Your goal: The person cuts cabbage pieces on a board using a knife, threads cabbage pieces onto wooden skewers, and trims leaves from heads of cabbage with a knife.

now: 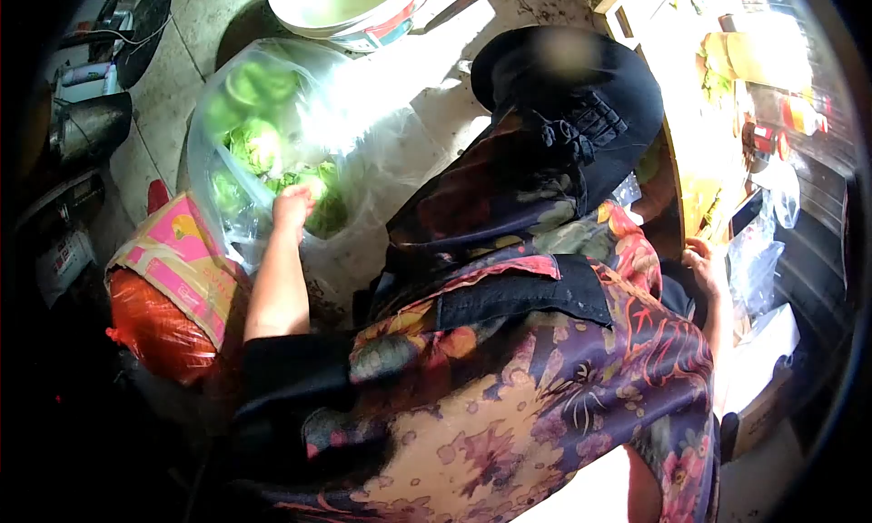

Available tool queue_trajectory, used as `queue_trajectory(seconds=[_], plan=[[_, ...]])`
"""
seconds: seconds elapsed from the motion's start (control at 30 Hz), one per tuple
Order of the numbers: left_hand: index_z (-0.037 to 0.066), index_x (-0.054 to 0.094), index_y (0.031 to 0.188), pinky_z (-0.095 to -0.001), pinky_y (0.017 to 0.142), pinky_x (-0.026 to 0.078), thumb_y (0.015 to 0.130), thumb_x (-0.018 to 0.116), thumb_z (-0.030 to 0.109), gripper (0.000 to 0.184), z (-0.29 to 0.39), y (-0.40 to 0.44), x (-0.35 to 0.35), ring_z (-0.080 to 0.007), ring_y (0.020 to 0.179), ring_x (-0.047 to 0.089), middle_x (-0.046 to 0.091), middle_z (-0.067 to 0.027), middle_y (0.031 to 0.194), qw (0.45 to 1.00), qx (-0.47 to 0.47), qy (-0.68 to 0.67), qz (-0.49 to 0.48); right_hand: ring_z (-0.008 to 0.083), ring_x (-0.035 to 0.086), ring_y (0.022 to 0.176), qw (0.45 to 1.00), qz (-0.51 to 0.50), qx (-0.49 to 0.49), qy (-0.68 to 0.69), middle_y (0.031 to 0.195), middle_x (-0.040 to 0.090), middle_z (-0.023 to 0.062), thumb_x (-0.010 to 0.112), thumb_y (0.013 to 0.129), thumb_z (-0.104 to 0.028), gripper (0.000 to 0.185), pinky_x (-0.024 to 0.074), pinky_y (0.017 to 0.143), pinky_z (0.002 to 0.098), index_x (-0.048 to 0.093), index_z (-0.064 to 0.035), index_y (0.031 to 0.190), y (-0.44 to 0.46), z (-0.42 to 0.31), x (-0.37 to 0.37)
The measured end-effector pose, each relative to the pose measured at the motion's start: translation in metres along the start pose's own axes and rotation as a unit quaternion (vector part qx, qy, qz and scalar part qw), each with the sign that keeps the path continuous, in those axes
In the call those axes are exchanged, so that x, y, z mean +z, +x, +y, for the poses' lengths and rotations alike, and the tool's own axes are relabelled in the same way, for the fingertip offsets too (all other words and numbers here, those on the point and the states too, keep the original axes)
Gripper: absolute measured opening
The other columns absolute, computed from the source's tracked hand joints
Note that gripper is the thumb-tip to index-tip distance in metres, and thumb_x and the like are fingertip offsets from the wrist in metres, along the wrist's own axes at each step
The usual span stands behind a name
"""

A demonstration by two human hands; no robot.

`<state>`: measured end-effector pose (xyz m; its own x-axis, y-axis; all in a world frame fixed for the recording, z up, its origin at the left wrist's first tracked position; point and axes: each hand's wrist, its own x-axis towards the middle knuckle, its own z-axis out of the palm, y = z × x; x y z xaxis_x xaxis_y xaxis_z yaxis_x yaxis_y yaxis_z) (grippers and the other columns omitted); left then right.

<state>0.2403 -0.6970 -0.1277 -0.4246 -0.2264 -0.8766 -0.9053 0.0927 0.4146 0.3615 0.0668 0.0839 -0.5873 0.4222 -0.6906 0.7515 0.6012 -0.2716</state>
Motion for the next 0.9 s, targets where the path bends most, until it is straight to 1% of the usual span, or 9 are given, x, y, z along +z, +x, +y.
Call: queue_trajectory(seconds=[0.1,0.17,0.23,0.3,0.33,0.5,0.63,0.73,0.9], plan=[[0.001,0.054,0.121,-0.0312,0.089,0.046,0.074,0.064,0.009,0.048,0.012,0.002,0.023,-0.0244,0.103,0.058,0.061,-0.0132,0.11,0.968,0.104,0.199,0.113,0.0144,0.061,0.072,0.999,0.006,-0.008,-0.048,0.086,0.066,0.009,0.062,0.082,-0.011,0.032,0.0498,0.07,0.0265,0.06,0.0011,0.112,-0.006,-0.013,0.002],[-0.001,0.053,0.121,-0.0348,0.091,0.046,0.074,0.07,0.016,0.053,0.019,-0.008,0.041,-0.0297,0.099,0.06,0.062,-0.0168,0.105,0.807,0.226,0.48,0.26,0.0143,0.062,0.073,0.999,0.011,-0.008,-0.049,0.086,0.066,0.0089,0.062,0.082,-0.011,0.032,0.0498,0.07,0.0264,0.06,0.0007,0.112,-0.007,-0.016,0.003],[-0.003,0.054,0.12,-0.0378,0.093,0.046,0.071,0.076,0.028,0.062,0.019,0.003,0.039,-0.0324,0.102,0.059,0.062,-0.0204,0.107,0.804,0.229,0.464,0.292,0.0143,0.062,0.074,0.999,0.013,-0.01,-0.05,0.086,0.066,0.0088,0.062,0.082,-0.011,0.032,0.0498,0.071,0.0264,0.061,0.0003,0.112,-0.009,-0.014,0.003],[-0.001,0.055,0.12,-0.038,0.093,0.047,0.067,0.079,0.039,0.071,0.027,0.013,0.029,-0.0328,0.109,0.056,0.062,-0.0199,0.112,0.913,-0.023,0.345,0.218,0.0149,0.062,0.077,0.997,0.013,0.001,-0.07,0.087,0.066,0.0089,0.062,0.082,-0.011,0.033,0.05,0.073,0.0267,0.061,-0.0007,0.113,-0.008,-0.012,0.003],[0.0,0.058,0.117,-0.0375,0.095,0.045,0.063,0.079,0.049,0.076,0.026,0.015,0.031,-0.0333,0.115,0.052,0.059,-0.0205,0.118,0.903,-0.022,0.357,0.237,0.0149,0.062,0.077,0.998,0.013,-0.001,-0.069,0.087,0.066,0.0089,0.062,0.082,-0.011,0.033,0.05,0.073,0.0267,0.061,-0.0007,0.113,-0.007,-0.012,0.004],[0.003,0.055,0.116,-0.039,0.094,0.046,0.06,0.083,0.044,0.075,0.034,0.002,0.066,-0.0338,0.111,0.054,0.059,-0.0204,0.115,0.849,0.097,0.434,0.285,0.0181,0.063,0.084,0.995,0.006,-0.015,-0.095,0.092,0.067,0.0104,0.063,0.082,-0.013,0.034,0.0499,0.08,0.0288,0.061,-0.0018,0.114,-0.001,-0.008,0.006],[0.007,0.046,0.121,-0.0404,0.096,0.043,0.057,0.086,0.039,0.082,0.052,-0.001,0.076,-0.0317,0.113,0.051,0.056,-0.0186,0.115,0.882,0.14,0.413,0.18,0.0187,0.063,0.084,0.998,0.011,-0.009,-0.062,0.091,0.067,0.0107,0.064,0.082,-0.015,0.034,0.0499,0.081,0.0294,0.061,-0.0024,0.114,-0.001,-0.006,0.005],[0.008,0.037,0.13,-0.0397,0.098,0.042,0.055,0.087,0.043,0.096,0.076,-0.036,0.078,-0.0329,0.113,0.052,0.051,-0.0206,0.123,0.804,0.087,0.503,0.305,0.0189,0.064,0.084,0.997,0.015,-0.016,-0.08,0.092,0.068,0.0112,0.064,0.082,-0.015,0.034,0.0497,0.081,0.0291,0.062,-0.0027,0.114,-0.004,-0.009,0.004],[0.005,0.036,0.132,-0.0378,0.099,0.042,0.054,0.087,0.048,0.103,0.048,0.01,0.061,-0.0325,0.115,0.052,0.054,-0.0196,0.124,0.881,0.114,0.424,0.173,0.0192,0.065,0.084,0.992,0.024,-0.013,-0.127,0.09,0.069,0.0106,0.064,0.081,-0.015,0.033,0.0502,0.08,0.0291,0.063,-0.0039,0.112,-0.01,-0.015,0.009]])
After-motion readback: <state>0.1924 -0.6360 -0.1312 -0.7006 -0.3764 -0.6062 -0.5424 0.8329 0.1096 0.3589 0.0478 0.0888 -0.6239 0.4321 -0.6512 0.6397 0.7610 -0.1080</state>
